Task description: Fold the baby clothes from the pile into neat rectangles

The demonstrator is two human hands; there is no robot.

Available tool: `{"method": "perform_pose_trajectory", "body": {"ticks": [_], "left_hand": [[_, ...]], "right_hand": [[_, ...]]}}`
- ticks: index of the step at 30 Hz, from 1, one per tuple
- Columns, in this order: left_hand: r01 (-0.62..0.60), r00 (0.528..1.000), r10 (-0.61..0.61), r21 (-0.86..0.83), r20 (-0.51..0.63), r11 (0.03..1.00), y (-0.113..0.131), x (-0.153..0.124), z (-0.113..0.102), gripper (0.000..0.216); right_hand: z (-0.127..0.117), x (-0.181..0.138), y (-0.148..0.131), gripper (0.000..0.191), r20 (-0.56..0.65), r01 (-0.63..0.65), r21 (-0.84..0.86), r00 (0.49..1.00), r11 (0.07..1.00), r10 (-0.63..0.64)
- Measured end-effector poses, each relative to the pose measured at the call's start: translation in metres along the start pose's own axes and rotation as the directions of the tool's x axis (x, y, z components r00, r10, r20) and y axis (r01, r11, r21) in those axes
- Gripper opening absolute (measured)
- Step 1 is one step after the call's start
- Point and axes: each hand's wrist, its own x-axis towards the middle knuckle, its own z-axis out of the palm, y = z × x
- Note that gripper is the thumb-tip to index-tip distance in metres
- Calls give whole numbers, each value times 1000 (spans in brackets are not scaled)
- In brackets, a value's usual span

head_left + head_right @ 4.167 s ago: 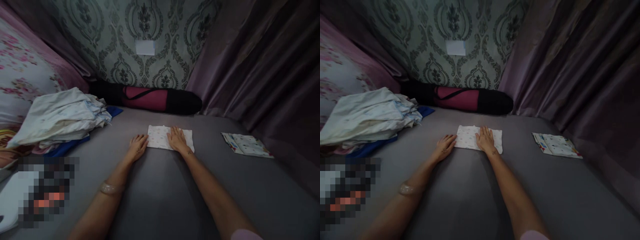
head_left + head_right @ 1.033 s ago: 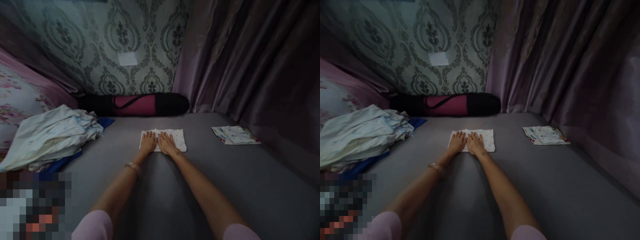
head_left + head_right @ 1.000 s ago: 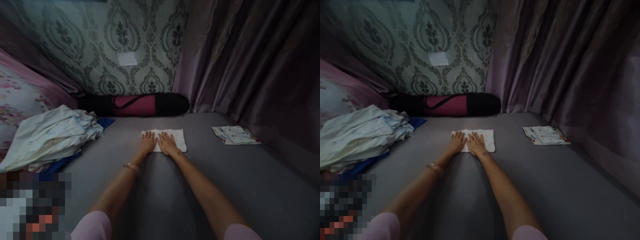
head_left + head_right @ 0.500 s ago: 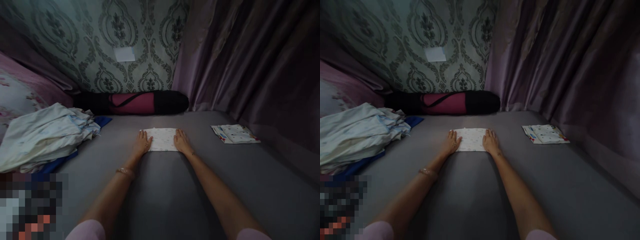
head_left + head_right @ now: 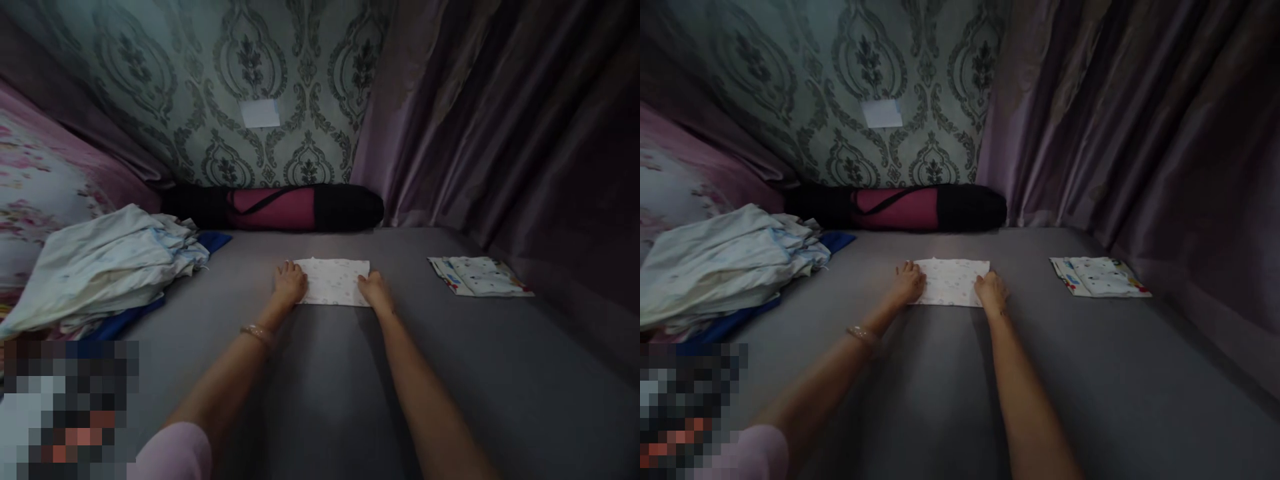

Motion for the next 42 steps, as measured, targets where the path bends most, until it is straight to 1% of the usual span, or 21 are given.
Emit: {"method": "perform_pose_trajectory", "body": {"ticks": [2,4,6,8,10,13,15,18,21,24,27,29,33,35,37,42], "left_hand": [[-100,994,100,1,-43,995,14,2,-6,43],[-191,981,190,-32,-36,981,29,6,-8,44],[-227,974,226,-73,-16,971,42,11,-4,44],[-224,975,223,-96,-21,970,50,17,3,44],[-209,978,206,-111,-37,972,53,20,12,45],[-190,981,186,-134,-46,972,52,21,22,49],[-185,983,180,-147,-47,972,50,19,26,51],[-189,982,182,-158,-55,969,49,18,30,53],[-187,982,180,-163,-54,969,48,18,31,52],[-176,984,172,-165,-40,970,48,19,31,50],[-182,983,178,-170,-37,969,48,18,29,50],[-184,983,180,-170,-41,968,48,18,28,51],[-177,984,172,-151,-42,973,50,16,25,52],[-169,985,165,-146,-38,975,50,15,25,53],[-163,987,160,-147,-31,976,51,15,25,54],[-156,987,159,-135,8,978,51,15,23,54]], "right_hand": [[-1,4,-3,39,23,-20,14,1000,1000,20],[-2,8,-4,40,42,-40,30,998,999,39],[-2,10,-4,42,53,-51,50,997,997,49],[-1,12,-3,43,52,-49,81,998,996,45],[0,14,-3,40,37,-21,129,999,991,16],[4,20,-4,35,20,32,244,999,969,-38],[8,25,-3,30,30,35,342,998,939,-48],[13,29,1,22,83,1,509,995,861,-50],[13,30,5,17,177,-50,662,980,748,-92],[9,28,7,16,256,-94,745,955,660,-152],[4,26,4,16,278,-123,817,940,564,-197],[3,24,0,20,278,-122,854,929,506,-244],[2,18,-9,33,290,-82,865,887,495,-360],[2,15,-13,36,295,-100,884,877,456,-380],[2,12,-17,35,297,-143,913,876,383,-379],[6,2,-33,27,296,-259,954,887,148,-355]]}}
